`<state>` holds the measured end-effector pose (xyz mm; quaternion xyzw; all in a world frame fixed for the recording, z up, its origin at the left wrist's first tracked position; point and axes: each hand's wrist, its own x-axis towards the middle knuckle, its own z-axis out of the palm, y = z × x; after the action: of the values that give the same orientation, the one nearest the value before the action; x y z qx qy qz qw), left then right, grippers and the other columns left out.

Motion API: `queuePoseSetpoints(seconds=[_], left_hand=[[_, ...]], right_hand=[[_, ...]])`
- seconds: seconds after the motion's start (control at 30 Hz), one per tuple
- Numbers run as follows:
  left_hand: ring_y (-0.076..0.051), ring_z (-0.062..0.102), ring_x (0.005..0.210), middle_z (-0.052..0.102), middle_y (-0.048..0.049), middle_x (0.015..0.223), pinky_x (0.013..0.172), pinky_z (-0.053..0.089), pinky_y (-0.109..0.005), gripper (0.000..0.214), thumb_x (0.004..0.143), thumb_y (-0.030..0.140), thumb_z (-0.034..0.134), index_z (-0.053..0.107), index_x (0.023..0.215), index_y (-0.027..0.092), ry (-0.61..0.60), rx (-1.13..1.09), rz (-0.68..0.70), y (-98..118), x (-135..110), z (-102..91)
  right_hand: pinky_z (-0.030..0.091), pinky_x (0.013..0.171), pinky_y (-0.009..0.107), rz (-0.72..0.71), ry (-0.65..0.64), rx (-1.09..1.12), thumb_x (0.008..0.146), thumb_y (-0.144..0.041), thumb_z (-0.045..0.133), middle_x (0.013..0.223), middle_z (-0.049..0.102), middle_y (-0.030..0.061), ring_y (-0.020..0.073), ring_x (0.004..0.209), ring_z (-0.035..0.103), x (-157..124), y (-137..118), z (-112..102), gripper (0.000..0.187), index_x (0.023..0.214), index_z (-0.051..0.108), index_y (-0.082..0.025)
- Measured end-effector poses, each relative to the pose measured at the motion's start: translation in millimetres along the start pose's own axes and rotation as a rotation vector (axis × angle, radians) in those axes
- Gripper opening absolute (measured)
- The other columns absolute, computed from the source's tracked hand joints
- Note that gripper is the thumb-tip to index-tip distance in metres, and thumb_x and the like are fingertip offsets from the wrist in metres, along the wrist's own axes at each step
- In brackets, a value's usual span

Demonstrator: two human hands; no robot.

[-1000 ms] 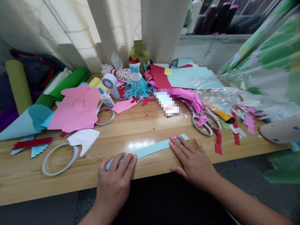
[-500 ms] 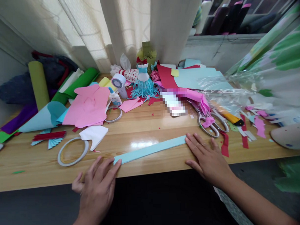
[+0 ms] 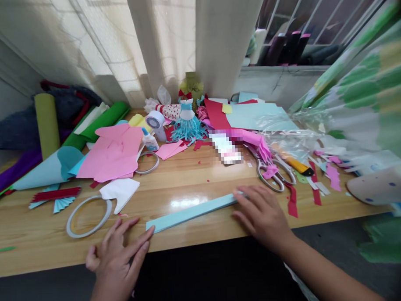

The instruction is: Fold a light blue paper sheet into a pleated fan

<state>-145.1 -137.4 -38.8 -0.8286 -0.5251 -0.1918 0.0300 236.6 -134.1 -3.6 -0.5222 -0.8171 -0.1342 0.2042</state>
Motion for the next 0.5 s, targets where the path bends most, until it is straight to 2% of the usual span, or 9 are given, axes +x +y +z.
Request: queuePoseSetpoints(seconds=[0.1, 0.17, 0.23, 0.3, 0.33, 0.37, 0.43, 0.5], left_hand=[[-0.031, 0.045, 0.118, 0.053, -0.0029, 0.125, 0.088, 0.038, -0.052, 0.033, 0.081, 0.028, 0.058, 0.064, 0.109, 0.045, -0.003, -0.021, 0.021, -2, 6, -5.1], [-0.033, 0.045, 0.119, 0.051, -0.0045, 0.129, 0.091, 0.037, -0.054, 0.035, 0.082, 0.029, 0.057, 0.061, 0.114, 0.042, 0.015, -0.043, 0.003, 0, 10, -10.2], [-0.033, 0.046, 0.119, 0.050, -0.0087, 0.129, 0.094, 0.037, -0.055, 0.038, 0.083, 0.030, 0.056, 0.057, 0.121, 0.035, 0.102, -0.108, -0.085, 9, 15, -14.7], [-0.030, 0.054, 0.111, 0.057, -0.0103, 0.118, 0.093, 0.042, -0.050, 0.035, 0.085, 0.030, 0.055, 0.056, 0.119, 0.027, 0.209, -0.251, -0.225, 26, 23, -16.4], [-0.026, 0.060, 0.101, 0.063, -0.0077, 0.106, 0.087, 0.048, -0.044, 0.027, 0.085, 0.030, 0.055, 0.058, 0.112, 0.026, 0.245, -0.347, -0.280, 36, 29, -15.8], [-0.021, 0.065, 0.089, 0.066, -0.0044, 0.095, 0.079, 0.053, -0.036, 0.020, 0.088, 0.028, 0.052, 0.057, 0.108, 0.025, 0.196, -0.495, -0.328, 48, 36, -14.3], [-0.016, 0.068, 0.078, 0.069, -0.0017, 0.089, 0.069, 0.056, -0.029, 0.017, 0.090, 0.027, 0.049, 0.053, 0.107, 0.024, 0.110, -0.775, -0.287, 72, 53, -9.8], [-0.016, 0.067, 0.082, 0.067, -0.0032, 0.096, 0.072, 0.057, -0.029, 0.022, 0.088, 0.029, 0.054, 0.052, 0.110, 0.023, 0.067, -0.847, -0.180, 94, 72, -5.6]], right_hand=[[0.043, 0.087, 0.040, -0.174, -0.104, 0.147, 0.089, -0.020, 0.050, 0.108, 0.066, 0.0077, 0.0219, 0.095, 0.057, 19, -18, 7, 0.026, 0.113, 0.061, -0.021], [0.045, 0.077, 0.036, -0.203, -0.132, 0.194, 0.090, -0.017, 0.046, 0.100, 0.066, 0.0080, 0.0200, 0.086, 0.057, 25, -25, 13, 0.027, 0.113, 0.061, -0.021], [0.047, 0.071, 0.033, -0.170, -0.109, 0.240, 0.090, -0.015, 0.045, 0.094, 0.067, 0.0085, 0.0191, 0.081, 0.057, 28, -28, 17, 0.029, 0.114, 0.061, -0.020], [0.048, 0.070, 0.032, -0.088, -0.028, 0.340, 0.089, -0.013, 0.046, 0.094, 0.067, 0.0085, 0.0184, 0.081, 0.057, 30, -33, 18, 0.029, 0.113, 0.061, -0.020], [0.048, 0.071, 0.032, -0.020, 0.034, 0.414, 0.088, -0.012, 0.047, 0.093, 0.067, 0.0082, 0.0181, 0.082, 0.058, 32, -36, 17, 0.028, 0.111, 0.061, -0.020], [0.049, 0.072, 0.032, 0.061, 0.100, 0.497, 0.087, -0.012, 0.048, 0.093, 0.067, 0.0076, 0.0180, 0.083, 0.059, 34, -41, 16, 0.026, 0.108, 0.061, -0.020], [0.051, 0.074, 0.032, 0.236, 0.199, 0.683, 0.086, -0.014, 0.051, 0.089, 0.066, 0.0060, 0.0177, 0.083, 0.061, 41, -53, 13, 0.018, 0.099, 0.061, -0.021], [0.053, 0.074, 0.031, 0.370, 0.223, 0.879, 0.083, -0.018, 0.054, 0.086, 0.065, 0.0046, 0.0174, 0.081, 0.062, 48, -67, 11, 0.010, 0.091, 0.060, -0.022]])
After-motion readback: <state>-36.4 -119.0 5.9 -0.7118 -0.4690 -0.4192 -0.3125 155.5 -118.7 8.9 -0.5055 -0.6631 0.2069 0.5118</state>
